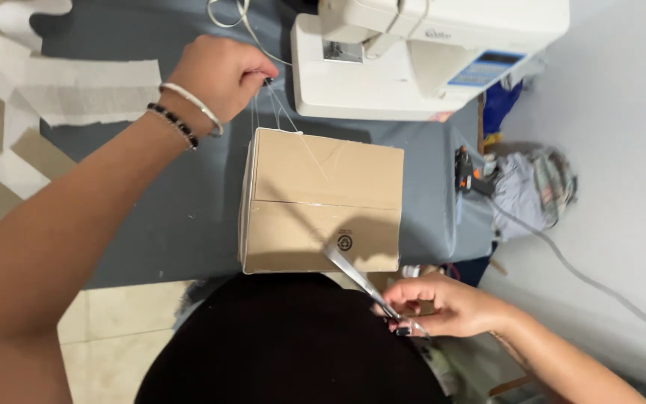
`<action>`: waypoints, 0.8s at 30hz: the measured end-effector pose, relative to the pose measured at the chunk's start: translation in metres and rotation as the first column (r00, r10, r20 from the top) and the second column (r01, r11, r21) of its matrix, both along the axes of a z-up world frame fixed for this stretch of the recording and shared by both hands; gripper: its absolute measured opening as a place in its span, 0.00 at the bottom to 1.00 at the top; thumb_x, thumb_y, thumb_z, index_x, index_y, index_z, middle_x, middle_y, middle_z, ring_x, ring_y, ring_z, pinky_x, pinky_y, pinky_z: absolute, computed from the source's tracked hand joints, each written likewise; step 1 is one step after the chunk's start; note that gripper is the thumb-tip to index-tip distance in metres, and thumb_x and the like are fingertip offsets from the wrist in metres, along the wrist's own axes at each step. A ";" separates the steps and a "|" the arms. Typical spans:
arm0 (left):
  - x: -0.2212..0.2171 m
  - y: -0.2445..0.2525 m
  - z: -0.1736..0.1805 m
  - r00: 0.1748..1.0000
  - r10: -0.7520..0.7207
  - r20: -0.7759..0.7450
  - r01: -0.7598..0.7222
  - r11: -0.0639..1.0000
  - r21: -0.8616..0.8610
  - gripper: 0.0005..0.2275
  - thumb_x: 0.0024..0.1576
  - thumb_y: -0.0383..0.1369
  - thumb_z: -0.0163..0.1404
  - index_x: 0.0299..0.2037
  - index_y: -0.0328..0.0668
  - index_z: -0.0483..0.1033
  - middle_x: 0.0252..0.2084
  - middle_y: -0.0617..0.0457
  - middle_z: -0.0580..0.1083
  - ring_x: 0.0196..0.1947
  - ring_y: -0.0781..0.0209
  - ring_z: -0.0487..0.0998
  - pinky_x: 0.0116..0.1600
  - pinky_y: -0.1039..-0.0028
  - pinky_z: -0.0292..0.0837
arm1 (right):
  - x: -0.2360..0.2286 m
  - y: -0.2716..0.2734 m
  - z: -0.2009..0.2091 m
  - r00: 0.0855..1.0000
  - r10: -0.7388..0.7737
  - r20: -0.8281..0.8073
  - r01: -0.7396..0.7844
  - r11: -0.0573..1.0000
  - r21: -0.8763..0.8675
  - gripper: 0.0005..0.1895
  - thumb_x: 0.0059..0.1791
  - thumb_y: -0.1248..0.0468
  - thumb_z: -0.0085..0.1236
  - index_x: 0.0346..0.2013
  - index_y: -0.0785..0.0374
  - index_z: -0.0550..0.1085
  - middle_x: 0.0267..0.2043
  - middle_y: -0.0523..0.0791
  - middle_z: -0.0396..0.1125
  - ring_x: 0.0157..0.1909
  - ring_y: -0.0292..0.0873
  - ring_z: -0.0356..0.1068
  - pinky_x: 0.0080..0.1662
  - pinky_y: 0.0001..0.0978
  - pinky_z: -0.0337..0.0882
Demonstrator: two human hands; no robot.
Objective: Covering a cardboard box with striped fabric using a glue gun and scissors
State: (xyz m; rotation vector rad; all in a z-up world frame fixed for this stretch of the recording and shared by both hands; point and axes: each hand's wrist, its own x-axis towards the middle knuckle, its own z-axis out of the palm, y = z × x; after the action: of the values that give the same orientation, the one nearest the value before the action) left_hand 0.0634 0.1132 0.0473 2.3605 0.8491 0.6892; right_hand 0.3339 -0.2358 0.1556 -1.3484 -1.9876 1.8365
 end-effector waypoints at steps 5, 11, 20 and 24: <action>0.008 0.008 -0.016 0.998 0.003 -0.064 0.006 0.991 0.134 0.12 0.60 0.28 0.48 0.42 0.54 0.87 0.37 0.61 0.83 0.38 0.52 0.82 0.38 0.53 0.75 | -0.001 0.024 -0.003 0.986 -0.105 -0.130 0.040 0.904 -0.425 0.10 0.53 0.64 0.61 0.47 0.64 0.79 0.32 0.42 0.70 0.29 0.32 0.70 0.30 0.20 0.69; 0.008 0.005 -0.015 0.999 0.013 0.042 -0.016 0.998 0.065 0.13 0.57 0.25 0.47 0.40 0.49 0.86 0.37 0.59 0.83 0.38 0.57 0.82 0.41 0.62 0.75 | 0.037 0.069 -0.025 0.966 -0.107 0.235 -0.019 0.877 0.479 0.04 0.50 0.68 0.53 0.36 0.54 0.70 0.33 0.37 0.68 0.35 0.33 0.70 0.40 0.25 0.76; 0.005 0.003 -0.012 0.993 0.118 0.001 -0.118 0.992 0.036 0.12 0.57 0.29 0.47 0.40 0.53 0.87 0.31 0.57 0.82 0.31 0.51 0.80 0.35 0.57 0.74 | 0.030 0.201 -0.094 0.451 -0.139 0.882 -0.587 0.698 0.411 0.33 0.48 0.28 0.41 0.45 0.49 0.74 0.34 0.38 0.74 0.57 0.52 0.65 0.59 0.46 0.51; 0.009 -0.002 -0.014 0.992 0.126 0.005 -0.126 0.992 0.011 0.12 0.57 0.28 0.48 0.40 0.53 0.87 0.33 0.57 0.82 0.34 0.52 0.81 0.36 0.58 0.74 | 0.015 0.227 -0.119 0.449 -0.147 0.881 -0.663 0.607 0.439 0.36 0.43 0.23 0.47 0.35 0.51 0.72 0.27 0.39 0.70 0.49 0.51 0.66 0.52 0.45 0.53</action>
State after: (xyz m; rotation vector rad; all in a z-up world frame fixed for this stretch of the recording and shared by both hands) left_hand 0.0722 0.1117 0.0337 2.3292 1.0012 0.7510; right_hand 0.3489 -0.0092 0.0362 -1.7982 -3.0624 -0.0931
